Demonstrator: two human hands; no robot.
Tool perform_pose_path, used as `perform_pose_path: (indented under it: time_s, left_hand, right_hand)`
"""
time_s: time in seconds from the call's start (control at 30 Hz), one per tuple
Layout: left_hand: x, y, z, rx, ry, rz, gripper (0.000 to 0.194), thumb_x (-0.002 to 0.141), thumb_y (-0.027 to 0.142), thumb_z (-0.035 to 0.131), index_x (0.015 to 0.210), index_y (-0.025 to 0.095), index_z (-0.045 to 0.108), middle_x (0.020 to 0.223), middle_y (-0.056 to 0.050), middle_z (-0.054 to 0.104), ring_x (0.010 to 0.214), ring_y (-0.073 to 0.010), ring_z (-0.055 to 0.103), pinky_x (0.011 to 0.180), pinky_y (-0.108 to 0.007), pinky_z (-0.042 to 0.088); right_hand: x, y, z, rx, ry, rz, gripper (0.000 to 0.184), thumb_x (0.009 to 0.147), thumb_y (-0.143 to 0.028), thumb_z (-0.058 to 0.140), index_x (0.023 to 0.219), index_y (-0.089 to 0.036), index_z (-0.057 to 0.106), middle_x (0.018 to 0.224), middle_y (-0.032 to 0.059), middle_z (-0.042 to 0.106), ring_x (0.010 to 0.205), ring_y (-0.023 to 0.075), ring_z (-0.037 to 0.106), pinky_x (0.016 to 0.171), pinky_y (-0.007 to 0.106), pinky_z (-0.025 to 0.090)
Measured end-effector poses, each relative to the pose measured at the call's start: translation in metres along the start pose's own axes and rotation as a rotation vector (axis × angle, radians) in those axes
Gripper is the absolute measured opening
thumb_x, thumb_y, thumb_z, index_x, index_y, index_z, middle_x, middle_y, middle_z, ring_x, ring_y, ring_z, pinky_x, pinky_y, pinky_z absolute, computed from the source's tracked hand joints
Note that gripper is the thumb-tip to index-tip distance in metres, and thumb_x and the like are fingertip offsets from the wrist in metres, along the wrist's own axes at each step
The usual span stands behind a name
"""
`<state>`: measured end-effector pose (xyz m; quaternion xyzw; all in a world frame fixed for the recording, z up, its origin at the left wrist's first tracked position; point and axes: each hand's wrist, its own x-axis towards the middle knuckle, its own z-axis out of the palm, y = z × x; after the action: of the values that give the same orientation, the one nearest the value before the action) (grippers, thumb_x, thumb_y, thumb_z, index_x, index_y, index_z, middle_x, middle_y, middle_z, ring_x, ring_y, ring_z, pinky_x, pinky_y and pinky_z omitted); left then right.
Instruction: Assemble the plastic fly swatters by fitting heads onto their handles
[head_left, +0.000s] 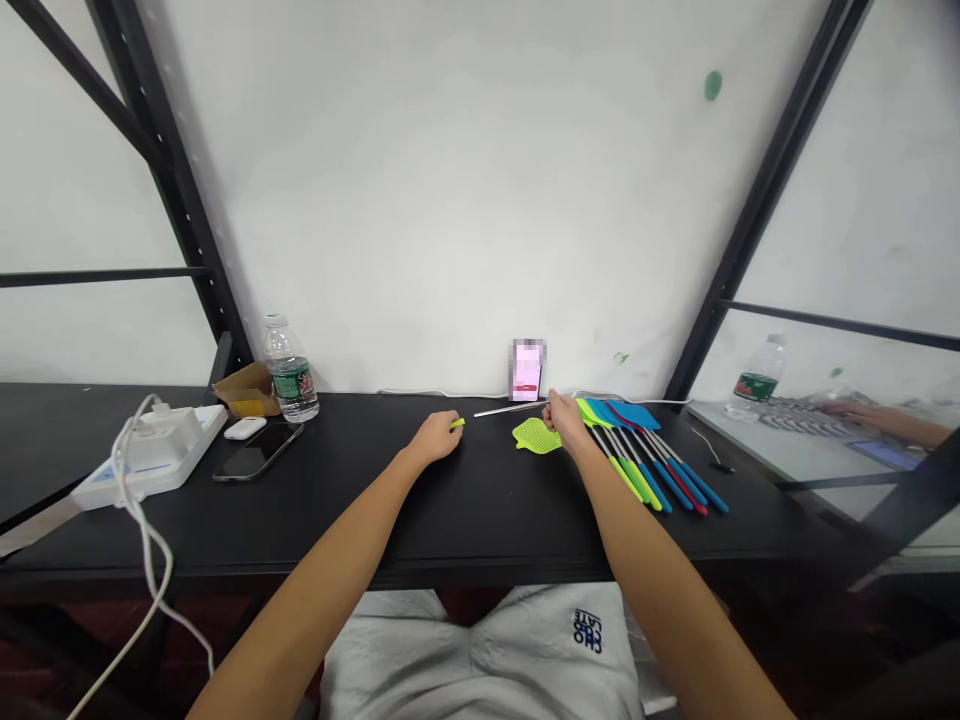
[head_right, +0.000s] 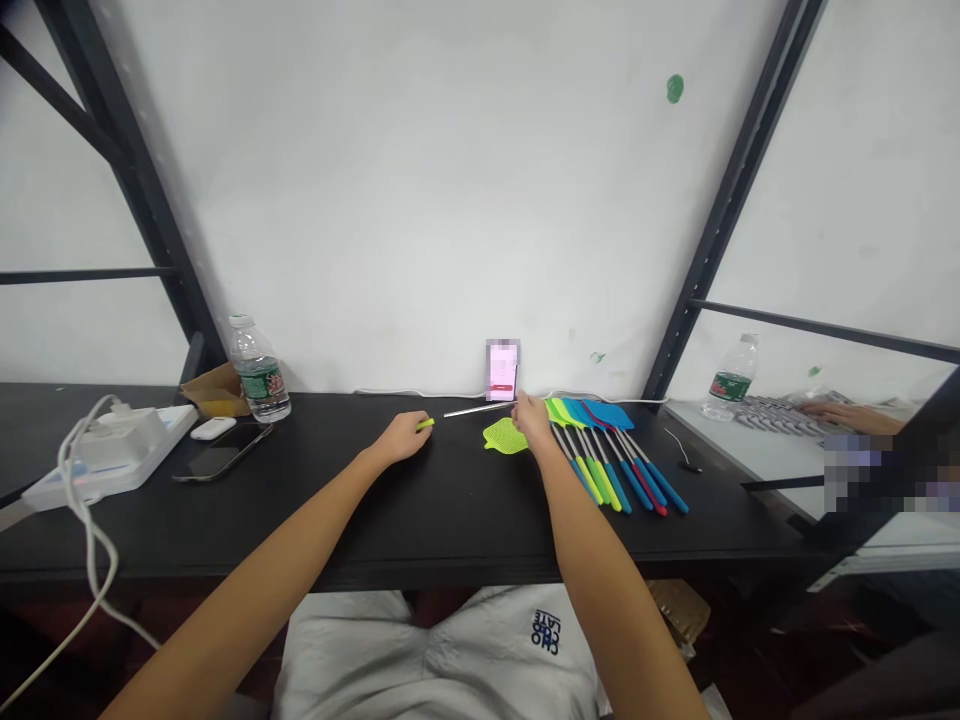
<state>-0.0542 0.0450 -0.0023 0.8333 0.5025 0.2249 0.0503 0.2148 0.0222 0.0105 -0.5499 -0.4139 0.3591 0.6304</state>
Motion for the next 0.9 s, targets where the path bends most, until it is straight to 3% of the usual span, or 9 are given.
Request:
perform_pose_path:
  time_s: [0.4,0.9]
  left_hand:
    - [-0.0013,0.0033,0.0006,0.025,-0.005,0.041,0.018,0.09,0.024,0.046,0.077,0.019,0.059,0.085,-0.007,0.067,0.081,-0.0189,0.061,0.07,-0.027,0.039]
    - [-0.0031,0.0058,-0.0011,0.005,-0.008,0.065,0.021,0.09,0.026,0.046,0.075,0.019,0.058,0.083,-0.006,0.066,0.078,-0.0182,0.06,0.068,-0.027,0.039]
  right_hand:
    - [-0.0088,-0.0017,0.0072,-0.02,-0.148,-0.02,0.042,0.094,-0.043,0.052,0.062,-0.02,0.039,0.051,-0.0019,0.044,0.04,0.0067,0.037,0.037,0.02,0.024]
    - [-0.0081,-0.0017,0.0079,-0.022,-0.14,-0.03,0.043,0.096,-0.042,0.049,0.06,-0.019,0.04,0.051,-0.0018,0.044,0.04,0.0066,0.037,0.037,0.02,0.023]
